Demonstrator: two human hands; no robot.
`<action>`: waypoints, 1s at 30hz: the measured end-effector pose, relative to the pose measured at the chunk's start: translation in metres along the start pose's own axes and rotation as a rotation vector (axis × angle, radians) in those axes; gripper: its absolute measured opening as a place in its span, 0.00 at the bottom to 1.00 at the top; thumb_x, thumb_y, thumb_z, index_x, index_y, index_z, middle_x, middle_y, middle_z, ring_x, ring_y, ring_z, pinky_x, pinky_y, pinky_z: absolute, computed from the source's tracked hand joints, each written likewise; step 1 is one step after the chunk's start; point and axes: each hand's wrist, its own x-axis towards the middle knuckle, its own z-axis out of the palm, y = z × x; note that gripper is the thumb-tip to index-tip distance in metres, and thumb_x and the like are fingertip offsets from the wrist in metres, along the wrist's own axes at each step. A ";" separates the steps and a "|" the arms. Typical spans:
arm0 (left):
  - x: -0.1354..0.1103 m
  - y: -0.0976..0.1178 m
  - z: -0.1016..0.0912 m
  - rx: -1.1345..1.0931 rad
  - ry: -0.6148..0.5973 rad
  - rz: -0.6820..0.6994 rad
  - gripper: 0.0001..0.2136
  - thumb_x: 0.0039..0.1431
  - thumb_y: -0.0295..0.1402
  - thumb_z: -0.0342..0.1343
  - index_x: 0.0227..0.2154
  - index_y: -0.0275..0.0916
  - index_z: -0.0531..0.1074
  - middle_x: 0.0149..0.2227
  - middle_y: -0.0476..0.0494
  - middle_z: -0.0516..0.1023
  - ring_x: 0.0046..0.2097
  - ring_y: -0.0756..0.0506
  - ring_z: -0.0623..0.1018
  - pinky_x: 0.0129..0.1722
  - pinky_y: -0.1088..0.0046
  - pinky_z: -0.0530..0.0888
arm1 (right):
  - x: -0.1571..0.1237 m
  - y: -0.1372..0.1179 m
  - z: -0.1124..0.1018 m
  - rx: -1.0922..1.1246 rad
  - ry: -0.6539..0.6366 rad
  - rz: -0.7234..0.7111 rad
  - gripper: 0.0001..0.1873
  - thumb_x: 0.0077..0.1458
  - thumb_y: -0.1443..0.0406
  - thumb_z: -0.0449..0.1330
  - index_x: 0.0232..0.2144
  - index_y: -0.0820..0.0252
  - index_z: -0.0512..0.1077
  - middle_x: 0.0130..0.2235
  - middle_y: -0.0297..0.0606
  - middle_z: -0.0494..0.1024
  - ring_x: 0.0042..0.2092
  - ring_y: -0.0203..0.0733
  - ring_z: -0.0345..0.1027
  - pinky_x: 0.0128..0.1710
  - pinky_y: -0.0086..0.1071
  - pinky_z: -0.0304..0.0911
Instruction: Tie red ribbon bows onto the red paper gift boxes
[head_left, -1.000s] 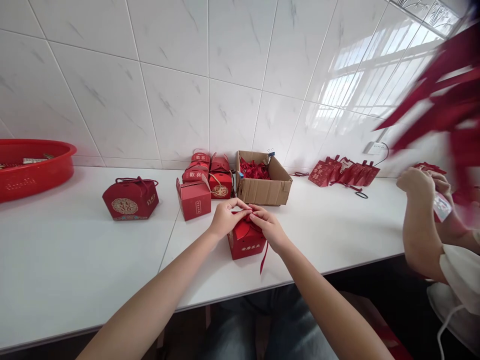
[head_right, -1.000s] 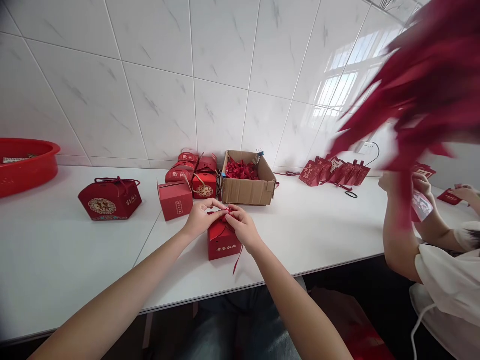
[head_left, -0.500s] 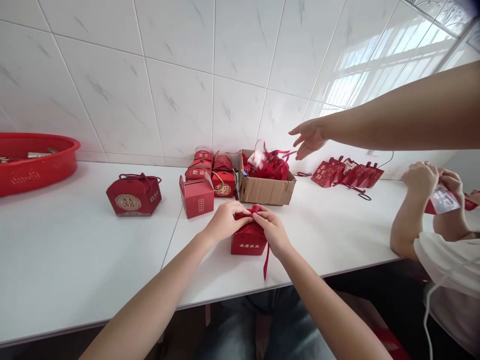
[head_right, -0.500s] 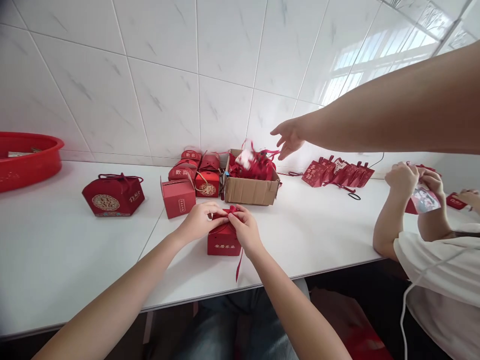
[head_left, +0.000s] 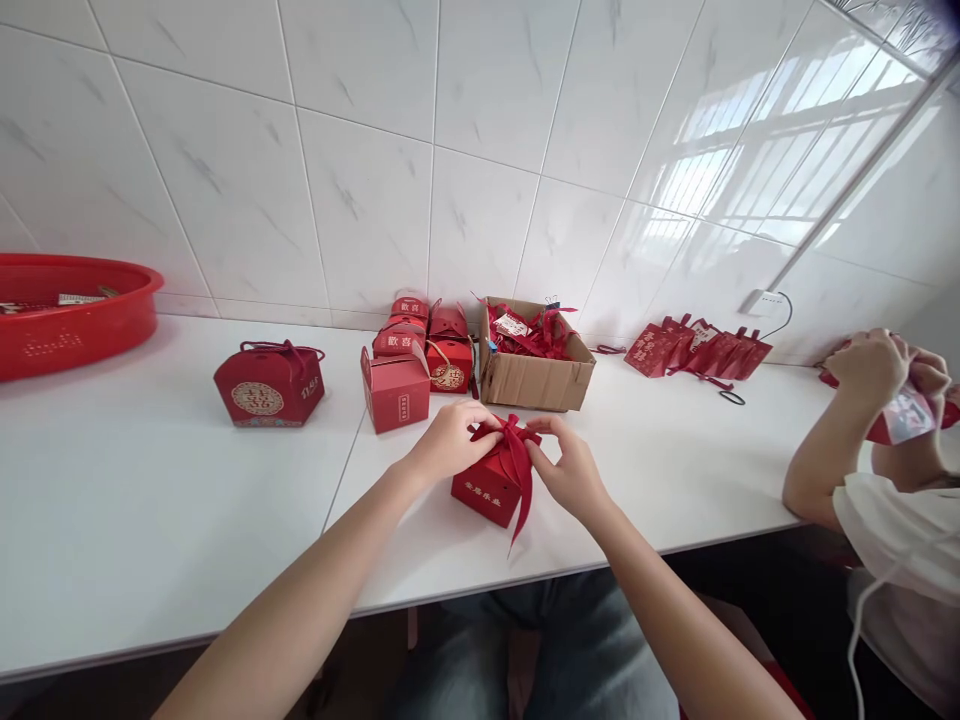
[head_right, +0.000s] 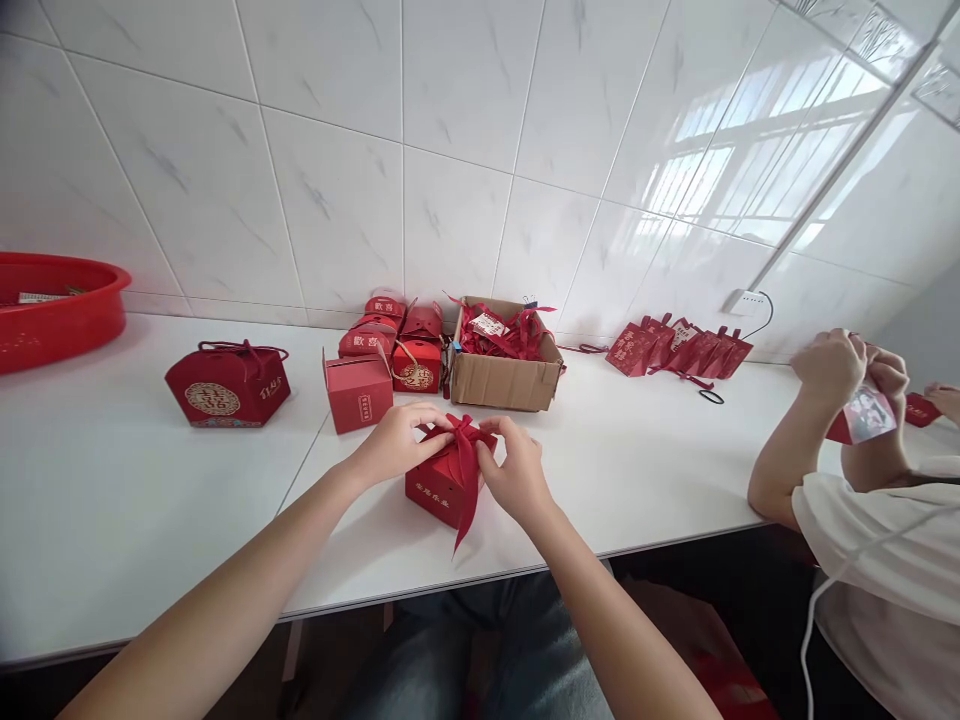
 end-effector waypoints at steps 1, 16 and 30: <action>0.000 0.000 0.000 0.000 0.001 0.002 0.05 0.55 0.32 0.56 0.31 0.40 0.77 0.35 0.47 0.79 0.39 0.46 0.76 0.38 0.71 0.73 | 0.000 0.001 0.000 -0.063 0.008 -0.042 0.09 0.54 0.64 0.55 0.39 0.57 0.69 0.41 0.40 0.78 0.45 0.47 0.70 0.49 0.45 0.59; 0.001 -0.001 0.001 0.010 -0.013 0.053 0.05 0.57 0.31 0.54 0.32 0.40 0.74 0.36 0.46 0.77 0.41 0.45 0.75 0.40 0.68 0.72 | 0.016 -0.018 -0.026 -0.204 -0.063 -0.236 0.11 0.58 0.66 0.51 0.42 0.58 0.70 0.36 0.39 0.77 0.29 0.36 0.68 0.27 0.30 0.61; 0.000 -0.004 0.002 0.032 0.027 0.106 0.05 0.56 0.29 0.52 0.32 0.40 0.72 0.35 0.46 0.77 0.39 0.46 0.75 0.40 0.69 0.72 | 0.034 -0.001 -0.022 -0.140 -0.295 -0.510 0.17 0.55 0.74 0.50 0.41 0.58 0.74 0.33 0.38 0.76 0.33 0.37 0.68 0.33 0.30 0.64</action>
